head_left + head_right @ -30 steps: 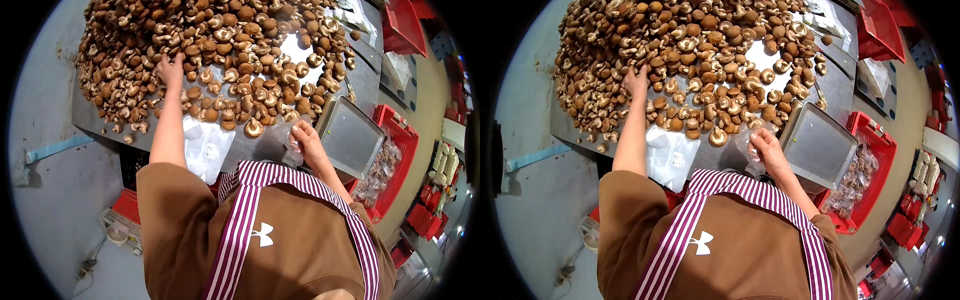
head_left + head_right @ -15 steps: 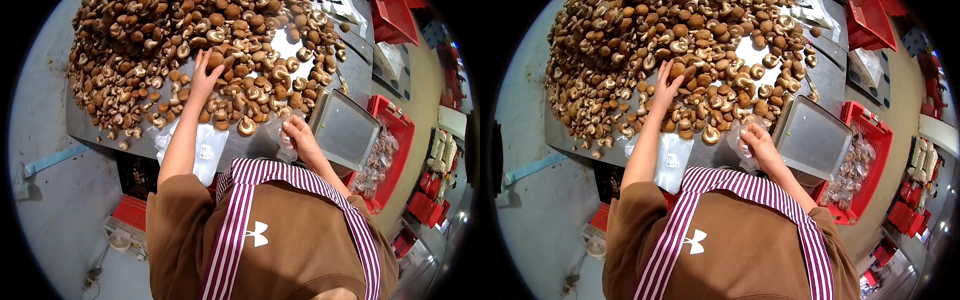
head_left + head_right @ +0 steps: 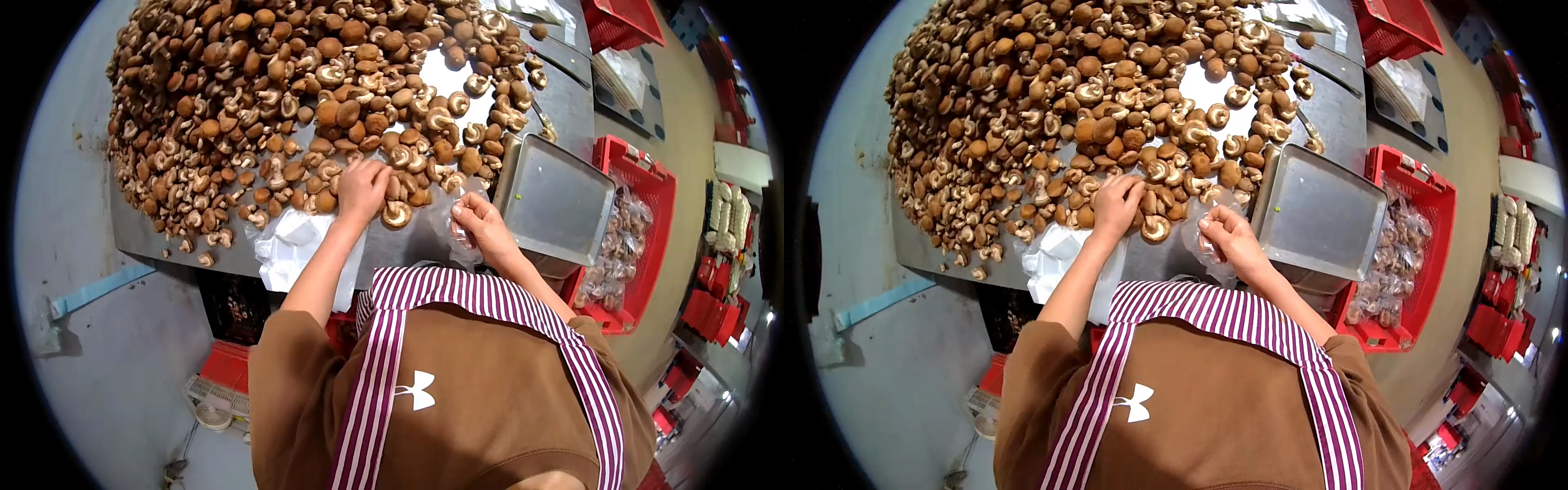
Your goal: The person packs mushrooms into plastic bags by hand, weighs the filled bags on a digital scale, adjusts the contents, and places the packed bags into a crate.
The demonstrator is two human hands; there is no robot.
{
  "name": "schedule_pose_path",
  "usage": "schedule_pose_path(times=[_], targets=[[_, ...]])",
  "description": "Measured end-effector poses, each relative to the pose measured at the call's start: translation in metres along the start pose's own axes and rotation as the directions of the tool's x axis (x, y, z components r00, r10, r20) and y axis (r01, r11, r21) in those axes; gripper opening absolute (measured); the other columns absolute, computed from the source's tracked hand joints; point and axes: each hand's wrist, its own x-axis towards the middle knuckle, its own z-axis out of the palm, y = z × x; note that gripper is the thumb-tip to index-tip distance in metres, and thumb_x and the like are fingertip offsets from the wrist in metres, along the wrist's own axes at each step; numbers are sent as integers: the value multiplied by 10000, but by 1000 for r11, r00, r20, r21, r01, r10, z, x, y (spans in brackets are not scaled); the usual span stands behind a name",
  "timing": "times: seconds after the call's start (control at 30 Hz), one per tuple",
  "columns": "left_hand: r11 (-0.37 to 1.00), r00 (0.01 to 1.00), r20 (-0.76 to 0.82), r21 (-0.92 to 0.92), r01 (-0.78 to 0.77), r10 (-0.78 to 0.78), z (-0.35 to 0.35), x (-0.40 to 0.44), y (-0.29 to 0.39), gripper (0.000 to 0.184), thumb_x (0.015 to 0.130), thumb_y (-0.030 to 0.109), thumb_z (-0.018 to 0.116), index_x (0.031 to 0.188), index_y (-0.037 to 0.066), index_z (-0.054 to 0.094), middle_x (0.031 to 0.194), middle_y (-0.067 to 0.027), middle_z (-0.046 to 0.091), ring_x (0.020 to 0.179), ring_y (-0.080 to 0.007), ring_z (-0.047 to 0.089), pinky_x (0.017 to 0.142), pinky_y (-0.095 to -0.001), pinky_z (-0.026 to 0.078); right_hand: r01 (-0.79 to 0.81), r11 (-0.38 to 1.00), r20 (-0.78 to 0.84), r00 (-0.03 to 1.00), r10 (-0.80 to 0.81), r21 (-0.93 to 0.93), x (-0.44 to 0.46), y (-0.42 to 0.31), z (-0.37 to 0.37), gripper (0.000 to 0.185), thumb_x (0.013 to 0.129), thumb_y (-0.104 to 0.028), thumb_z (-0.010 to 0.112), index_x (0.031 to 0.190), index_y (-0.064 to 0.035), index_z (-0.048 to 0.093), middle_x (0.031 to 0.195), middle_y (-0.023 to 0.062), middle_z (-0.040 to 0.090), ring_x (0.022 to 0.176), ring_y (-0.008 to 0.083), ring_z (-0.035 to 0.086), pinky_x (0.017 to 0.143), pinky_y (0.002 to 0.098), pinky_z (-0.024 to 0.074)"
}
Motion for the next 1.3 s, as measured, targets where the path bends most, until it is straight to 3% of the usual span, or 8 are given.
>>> schedule_pose_path(times=[0.33,0.5,0.6,0.73,1.0,1.03,1.13,1.3], targets=[[903,999,3,428,37,-43,3,44,-31,257,855,229,691,1066,81,681,869,-114,687,743,-267,658,696,-378,511,3,1000,-21,1000,-3,20,-3,6,-5,154,988,-222,566,942,-80,531,685,-2,583,485,53,430,433,204,323],[292,677,396,-685,668,-620,-12,35,-38,165,906,220,684,966,68,657,726,16,564,569,-109,462,528,-230,356,16,999,-44,999,-14,49,-1,16,-15,167,986,-226,576,930,-78,523,686,0,582,480,56,430,426,206,315],[-171,622,566,-798,578,-541,-14,19,-49,109,927,195,659,876,109,615,698,21,492,582,-121,432,543,-271,351,8,996,-19,1000,-7,87,-2,14,-13,169,987,-224,577,928,-75,521,685,0,581,480,55,429,420,209,305],[-250,637,561,-820,515,-529,-20,9,-36,160,910,188,670,1030,84,652,932,-60,671,818,-213,628,700,-328,485,33,997,24,999,-35,64,-1,11,-8,176,988,-225,575,919,-76,515,683,5,579,489,54,430,427,213,313],[7,729,436,-856,517,-528,-24,35,-49,298,911,284,580,1029,11,602,888,-102,670,851,-267,681,729,-396,557,29,998,17,999,-30,54,-4,16,-10,180,989,-234,574,911,-82,515,684,0,577,494,52,426,432,212,328],[452,758,238,-682,575,-607,-18,52,-32,230,917,256,587,996,39,600,790,-75,656,718,-253,676,635,-340,544,30,998,19,999,-31,56,-3,17,-11,178,990,-231,572,910,-82,516,684,-1,575,494,52,425,432,212,329],[916,916,18,47,399,-400,5,72,-22,321,854,172,615,1159,75,604,832,-123,686,786,-310,673,712,-406,538,26,999,-1,1000,-26,24,-5,11,-7,173,992,-225,568,910,-81,517,685,-4,572,493,51,424,430,212,329],[841,946,78,485,241,-316,15,82,-2,408,832,194,664,1204,80,542,940,-174,688,915,-380,661,764,-481,517,57,998,-5,998,-57,31,-6,10,-8,172,991,-224,570,914,-79,518,685,-7,563,496,50,423,430,208,328]])
